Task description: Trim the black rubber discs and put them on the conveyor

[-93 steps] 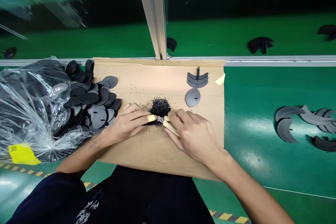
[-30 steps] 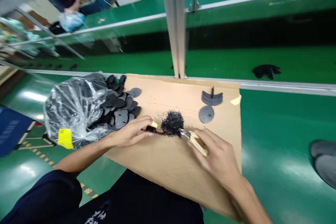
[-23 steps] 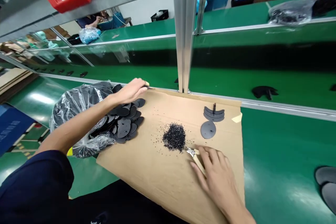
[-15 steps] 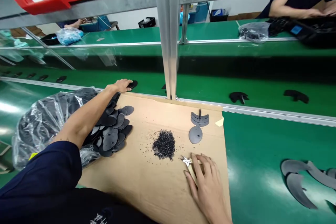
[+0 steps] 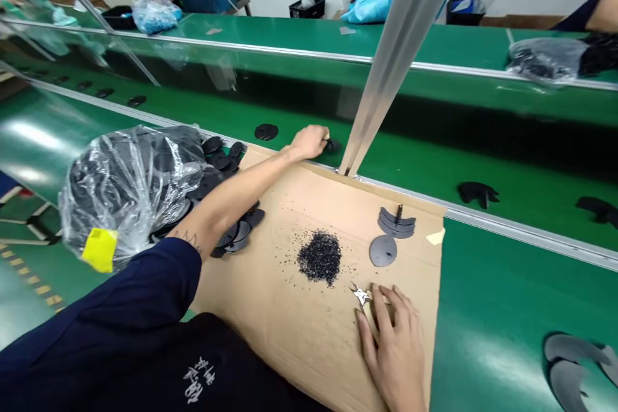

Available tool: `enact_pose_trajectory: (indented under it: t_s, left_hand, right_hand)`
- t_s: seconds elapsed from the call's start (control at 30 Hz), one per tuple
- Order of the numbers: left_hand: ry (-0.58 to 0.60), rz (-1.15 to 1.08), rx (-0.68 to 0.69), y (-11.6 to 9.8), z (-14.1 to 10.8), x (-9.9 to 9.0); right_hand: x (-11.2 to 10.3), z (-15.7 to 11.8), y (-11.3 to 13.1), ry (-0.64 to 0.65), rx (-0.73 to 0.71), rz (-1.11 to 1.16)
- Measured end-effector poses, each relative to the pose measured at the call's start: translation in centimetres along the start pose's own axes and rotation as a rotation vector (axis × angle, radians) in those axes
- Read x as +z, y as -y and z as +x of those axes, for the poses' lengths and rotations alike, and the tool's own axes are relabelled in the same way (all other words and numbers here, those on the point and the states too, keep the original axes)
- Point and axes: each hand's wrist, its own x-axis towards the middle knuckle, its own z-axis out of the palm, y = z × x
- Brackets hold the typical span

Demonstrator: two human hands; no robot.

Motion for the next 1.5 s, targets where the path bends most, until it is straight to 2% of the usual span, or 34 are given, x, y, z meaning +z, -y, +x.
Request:
enact_pose_trajectory:
  t_s: [0.1, 0.17, 0.2, 0.27, 0.33, 0.43, 0.5, 0.57, 0.6, 0.67, 0.73, 0.8, 0.9, 1.0, 1.1, 1.2, 1.33, 1.5]
  left_hand:
    - [0.017, 0.084, -0.104, 1.9, -2.9, -5.5]
    - [0.112, 0.032, -0.048, 1.6, -6.4, -8.4]
    - [0.175, -0.051, 0.010, 0.9, -8.5, -9.2]
    - [0.336, -0.245, 0.142, -1.5, -13.1, -9.4]
    - [0.465, -0.356, 0.239, -4.0, -17.3, -8.1]
    - [0.567, -0.399, 0.277, -5.9, -20.9, -5.7]
    - [0.554, -0.359, 0.234, -4.9, -21.0, -5.1]
    - [0.437, -0.197, 0.092, -2.7, -20.0, -5.2]
    - [0.331, -0.024, -0.038, -1.4, -19.3, -5.3]
    - [0.219, 0.144, -0.178, 1.0, -17.9, -5.5]
    - [0.178, 0.211, -0.223, 2.5, -16.8, -5.6]
    - [0.161, 0.237, -0.209, 2.9, -16.1, -5.7]
    - [0.144, 0.234, -0.141, 1.6, -16.4, -5.9]
    - [0.028, 0.034, 0.027, -1.3, -18.2, -5.5]
    - [-0.051, -0.367, 0.202, -4.8, -20.7, -3.7]
    - [-0.062, -0.547, 0.232, -7.4, -22.3, -1.2]
    - [-0.116, -0.553, 0.230, -8.6, -22.8, 1.2]
    - [-0.127, -0.552, 0.263, -8.6, -22.8, 1.3]
  right_hand:
    - [-0.3, 1.0, 0.2, -0.092, 0.010, 0.069]
    - [-0.6, 2.8, 1.1, -0.162, 0.017, 0.116]
    - [-0.7, 3.9, 1.9, -0.183, 0.012, 0.148]
    - [-0.7, 6.2, 3.8, -0.176, -0.031, 0.244]
    - [-0.2, 8.3, 5.7, -0.097, -0.064, 0.392]
    - [0.8, 9.8, 7.4, 0.080, -0.029, 0.664]
    - [1.2, 9.9, 7.7, 0.155, 0.099, 0.819]
    - [1.2, 9.8, 7.5, 0.176, 0.276, 0.957]
    - [1.1, 9.8, 7.3, 0.176, 0.353, 1.028]
    - [1.0, 9.9, 7.1, 0.168, 0.465, 1.168]
    - [1.0, 10.1, 7.1, 0.153, 0.532, 1.276]
    - [1.1, 10.3, 7.0, 0.142, 0.575, 1.351]
    - [1.5, 10.2, 7.0, 0.123, 0.621, 1.420]
    - [1.7, 9.9, 6.9, 0.100, 0.660, 1.461]
    - [1.7, 9.6, 6.9, 0.099, 0.671, 1.508]
    - [1.6, 9.3, 6.9, 0.111, 0.639, 1.515]
    - [1.7, 9.0, 7.0, 0.123, 0.647, 1.490]
    - [1.9, 8.9, 6.9, 0.129, 0.708, 1.523]
